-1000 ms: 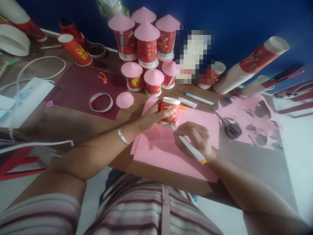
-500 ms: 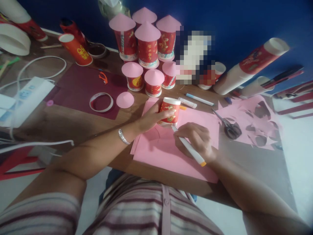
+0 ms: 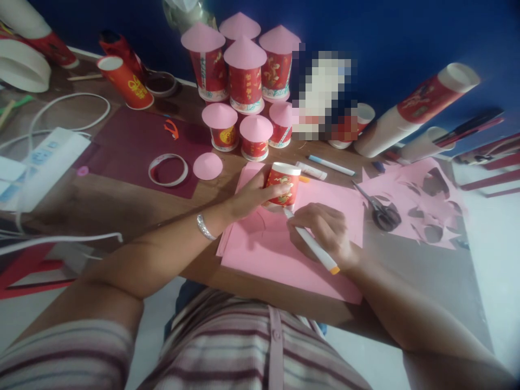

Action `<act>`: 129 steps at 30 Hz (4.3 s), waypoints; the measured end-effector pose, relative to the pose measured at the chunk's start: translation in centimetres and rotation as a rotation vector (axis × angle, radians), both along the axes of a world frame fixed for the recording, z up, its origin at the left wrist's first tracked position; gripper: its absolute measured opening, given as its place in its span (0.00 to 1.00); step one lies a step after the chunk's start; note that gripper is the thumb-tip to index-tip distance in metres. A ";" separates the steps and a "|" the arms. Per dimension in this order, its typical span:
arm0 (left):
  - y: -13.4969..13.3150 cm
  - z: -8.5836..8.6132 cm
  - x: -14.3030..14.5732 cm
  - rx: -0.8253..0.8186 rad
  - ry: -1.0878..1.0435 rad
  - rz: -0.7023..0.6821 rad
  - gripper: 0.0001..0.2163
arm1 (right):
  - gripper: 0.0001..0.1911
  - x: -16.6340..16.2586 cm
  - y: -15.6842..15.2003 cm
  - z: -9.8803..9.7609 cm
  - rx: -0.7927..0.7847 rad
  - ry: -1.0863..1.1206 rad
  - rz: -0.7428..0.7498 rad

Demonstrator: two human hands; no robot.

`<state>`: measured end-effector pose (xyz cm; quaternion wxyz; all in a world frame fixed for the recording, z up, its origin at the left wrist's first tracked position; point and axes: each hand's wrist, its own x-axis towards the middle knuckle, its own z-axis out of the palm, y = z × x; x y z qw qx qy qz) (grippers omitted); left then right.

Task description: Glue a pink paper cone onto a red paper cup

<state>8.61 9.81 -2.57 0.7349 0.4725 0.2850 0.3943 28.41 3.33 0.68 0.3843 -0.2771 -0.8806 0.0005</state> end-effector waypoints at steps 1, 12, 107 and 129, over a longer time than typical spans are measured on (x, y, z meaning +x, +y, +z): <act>0.0 -0.1 0.0 0.003 -0.001 -0.002 0.20 | 0.12 0.0 0.0 0.0 -0.001 -0.003 0.000; 0.0 -0.6 0.0 0.021 0.033 -0.006 0.23 | 0.11 0.1 0.1 0.3 -0.018 -0.018 0.014; 0.0 -0.1 0.1 -0.038 -0.044 0.028 0.22 | 0.12 0.0 -0.2 0.5 -0.020 0.003 -0.035; 0.0 -0.2 0.1 -0.032 -0.079 -0.004 0.22 | 0.11 -0.1 -0.1 0.5 -0.013 -0.014 -0.025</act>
